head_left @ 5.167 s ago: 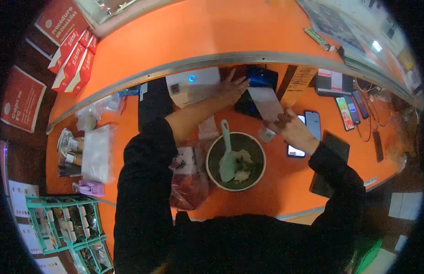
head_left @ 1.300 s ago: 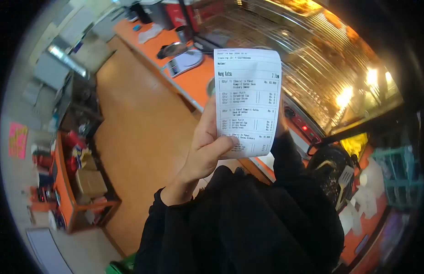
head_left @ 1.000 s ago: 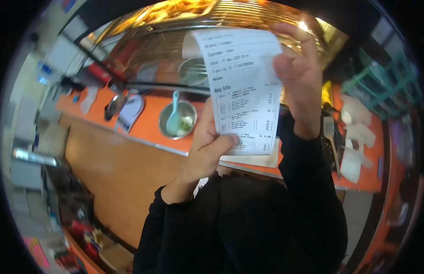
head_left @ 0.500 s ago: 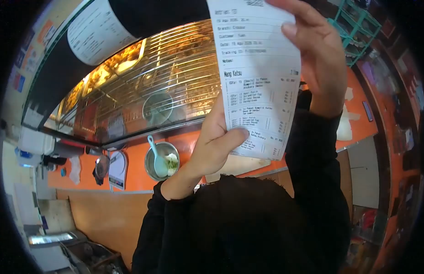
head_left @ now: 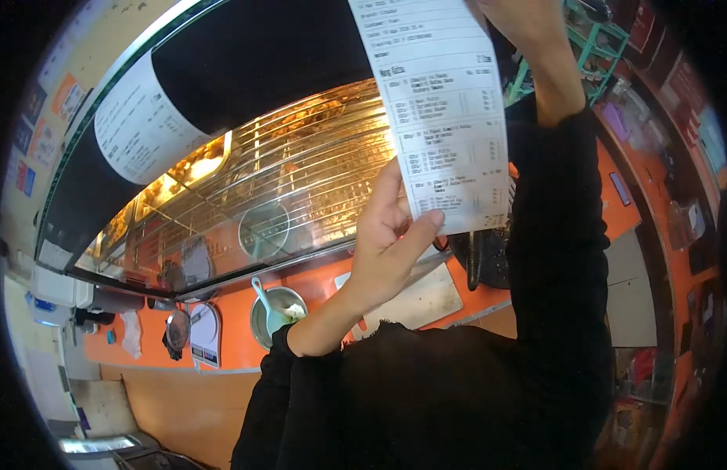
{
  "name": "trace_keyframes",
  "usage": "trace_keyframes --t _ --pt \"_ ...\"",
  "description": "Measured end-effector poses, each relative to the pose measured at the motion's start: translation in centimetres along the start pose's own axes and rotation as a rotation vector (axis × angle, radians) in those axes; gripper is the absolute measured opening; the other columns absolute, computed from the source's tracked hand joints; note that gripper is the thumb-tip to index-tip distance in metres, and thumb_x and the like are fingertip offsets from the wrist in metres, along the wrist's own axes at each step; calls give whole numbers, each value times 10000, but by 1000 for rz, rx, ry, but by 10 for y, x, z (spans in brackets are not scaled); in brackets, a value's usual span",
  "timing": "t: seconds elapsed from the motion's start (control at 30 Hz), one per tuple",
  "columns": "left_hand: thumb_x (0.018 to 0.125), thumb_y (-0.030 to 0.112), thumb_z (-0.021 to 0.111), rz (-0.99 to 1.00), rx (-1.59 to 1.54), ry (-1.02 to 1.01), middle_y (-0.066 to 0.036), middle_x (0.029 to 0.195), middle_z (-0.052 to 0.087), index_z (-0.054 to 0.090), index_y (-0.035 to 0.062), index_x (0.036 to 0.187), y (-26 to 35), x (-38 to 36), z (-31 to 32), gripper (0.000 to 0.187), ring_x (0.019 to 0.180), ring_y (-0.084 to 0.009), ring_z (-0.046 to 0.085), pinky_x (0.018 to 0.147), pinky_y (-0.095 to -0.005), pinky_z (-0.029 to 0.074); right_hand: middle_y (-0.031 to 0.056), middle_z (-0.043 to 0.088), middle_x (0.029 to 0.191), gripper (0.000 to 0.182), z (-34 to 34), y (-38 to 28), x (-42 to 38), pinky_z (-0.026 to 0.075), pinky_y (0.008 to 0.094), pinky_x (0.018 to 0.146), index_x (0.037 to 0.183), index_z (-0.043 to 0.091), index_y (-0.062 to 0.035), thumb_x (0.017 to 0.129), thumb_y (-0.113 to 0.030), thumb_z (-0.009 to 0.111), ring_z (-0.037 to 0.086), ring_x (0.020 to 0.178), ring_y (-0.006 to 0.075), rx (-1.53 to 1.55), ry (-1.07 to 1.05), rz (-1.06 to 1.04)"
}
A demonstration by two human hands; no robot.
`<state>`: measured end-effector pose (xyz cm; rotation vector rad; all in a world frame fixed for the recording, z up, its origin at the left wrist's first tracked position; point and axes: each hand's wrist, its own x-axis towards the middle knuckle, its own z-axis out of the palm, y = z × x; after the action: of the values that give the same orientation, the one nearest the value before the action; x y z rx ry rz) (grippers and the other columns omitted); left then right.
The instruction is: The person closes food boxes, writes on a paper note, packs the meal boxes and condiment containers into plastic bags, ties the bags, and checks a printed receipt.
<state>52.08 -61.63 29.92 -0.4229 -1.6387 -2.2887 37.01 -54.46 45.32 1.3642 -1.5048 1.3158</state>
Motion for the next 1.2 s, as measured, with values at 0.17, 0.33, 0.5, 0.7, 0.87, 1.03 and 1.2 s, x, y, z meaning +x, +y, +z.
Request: trace_keyframes --t 0.17,0.33,0.5,0.7,0.87,1.03,1.2 --pt "805 -42 431 33 40 20 -126 1096 489 179 -14 1257 -4 -2 -2 519 926 -134 522 743 -242 434 121 581 747 184 2 18 2 440 258 649 866 586 52 743 -77 543 571 715 184 -157 -22 -35" --pt "805 -55 418 80 45 36 -160 1146 453 159 -27 1262 -1 -7 -2 526 1058 -206 468 880 -306 383 104 521 680 126 3 27 -1 419 285 633 787 592 34 736 -72 548 542 696 221 -260 24 -298" --pt "806 -48 424 97 102 50 -163 1155 446 150 -30 1266 -5 -7 -1 536 1054 -204 471 875 -308 385 92 512 675 127 14 34 6 387 317 588 731 558 13 747 -113 553 499 663 242 -344 122 -610" --pt "817 -36 414 124 73 46 -162 1151 450 142 -15 1272 -14 -1 -4 530 1019 -207 489 836 -313 417 79 478 646 262 4 37 1 346 328 605 669 504 -46 784 -280 516 472 620 233 -587 28 -691" --pt "827 -32 399 74 64 115 -166 1139 457 136 4 1277 -17 5 1 523 991 -213 501 785 -310 451 61 442 636 305 0 37 -2 335 320 603 685 509 -57 796 -340 484 446 595 207 -666 -47 -613" --pt "801 -4 473 138 56 254 -158 1052 533 206 -25 1261 -25 11 3 532 948 -178 532 791 -281 429 41 424 640 393 8 41 -1 312 293 589 692 524 -64 799 -433 438 420 595 168 -646 -16 -677" --pt "807 10 474 153 97 284 -154 1060 528 230 -28 1251 -26 15 -1 508 954 -173 524 797 -273 422 44 431 654 515 7 33 -6 305 290 598 672 518 -43 783 -529 388 408 627 169 -854 -18 -601"
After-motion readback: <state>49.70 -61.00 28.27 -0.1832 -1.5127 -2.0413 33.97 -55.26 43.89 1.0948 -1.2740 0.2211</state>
